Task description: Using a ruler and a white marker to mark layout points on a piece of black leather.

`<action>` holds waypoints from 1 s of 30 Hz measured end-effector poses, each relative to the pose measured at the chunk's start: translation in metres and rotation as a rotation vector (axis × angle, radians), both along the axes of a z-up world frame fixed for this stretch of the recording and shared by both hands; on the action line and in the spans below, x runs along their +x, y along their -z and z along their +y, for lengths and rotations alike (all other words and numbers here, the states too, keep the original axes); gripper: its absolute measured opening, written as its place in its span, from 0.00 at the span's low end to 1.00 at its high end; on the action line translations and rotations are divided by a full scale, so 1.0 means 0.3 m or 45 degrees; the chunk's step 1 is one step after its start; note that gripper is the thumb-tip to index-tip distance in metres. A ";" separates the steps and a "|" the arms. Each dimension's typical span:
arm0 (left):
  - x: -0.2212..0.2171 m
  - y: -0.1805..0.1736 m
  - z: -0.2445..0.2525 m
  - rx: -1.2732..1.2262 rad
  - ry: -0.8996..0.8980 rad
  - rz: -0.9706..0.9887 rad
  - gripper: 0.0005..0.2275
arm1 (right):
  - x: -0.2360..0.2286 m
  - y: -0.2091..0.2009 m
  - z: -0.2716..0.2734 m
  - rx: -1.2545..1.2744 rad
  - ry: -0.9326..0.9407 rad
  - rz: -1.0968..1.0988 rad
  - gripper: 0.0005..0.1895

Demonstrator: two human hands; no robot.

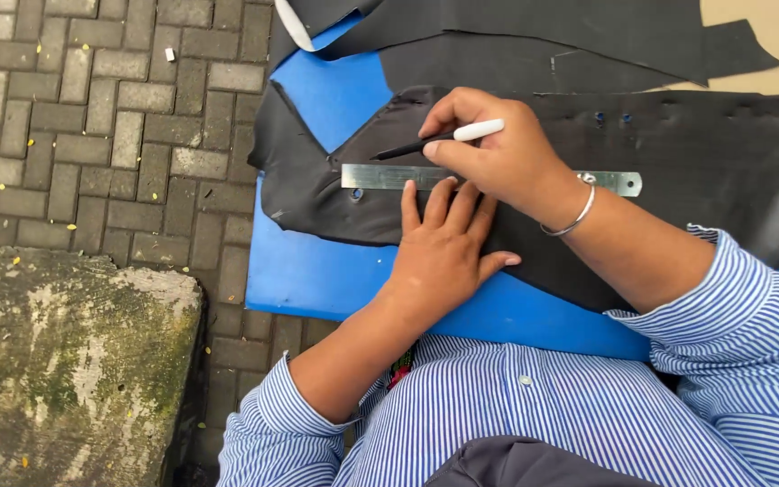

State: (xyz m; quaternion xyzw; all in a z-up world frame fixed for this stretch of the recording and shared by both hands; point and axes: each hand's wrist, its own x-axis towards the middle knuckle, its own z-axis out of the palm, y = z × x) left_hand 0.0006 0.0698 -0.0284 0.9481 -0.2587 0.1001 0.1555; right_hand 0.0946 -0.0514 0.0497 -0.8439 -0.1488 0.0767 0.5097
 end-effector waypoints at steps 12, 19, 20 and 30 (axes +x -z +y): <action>0.004 -0.005 -0.002 -0.026 0.091 0.234 0.34 | 0.046 0.086 0.088 0.108 -0.099 -0.152 0.07; -0.004 -0.010 0.002 0.029 0.010 -0.006 0.37 | 0.016 0.004 -0.051 -0.177 -0.115 -0.253 0.03; -0.005 -0.011 0.004 0.026 0.009 -0.031 0.35 | 0.011 0.001 -0.079 -0.219 -0.107 -0.292 0.03; 0.001 -0.041 0.017 0.096 0.054 -0.022 0.34 | -0.090 -0.034 -0.370 -0.366 0.181 -0.107 0.02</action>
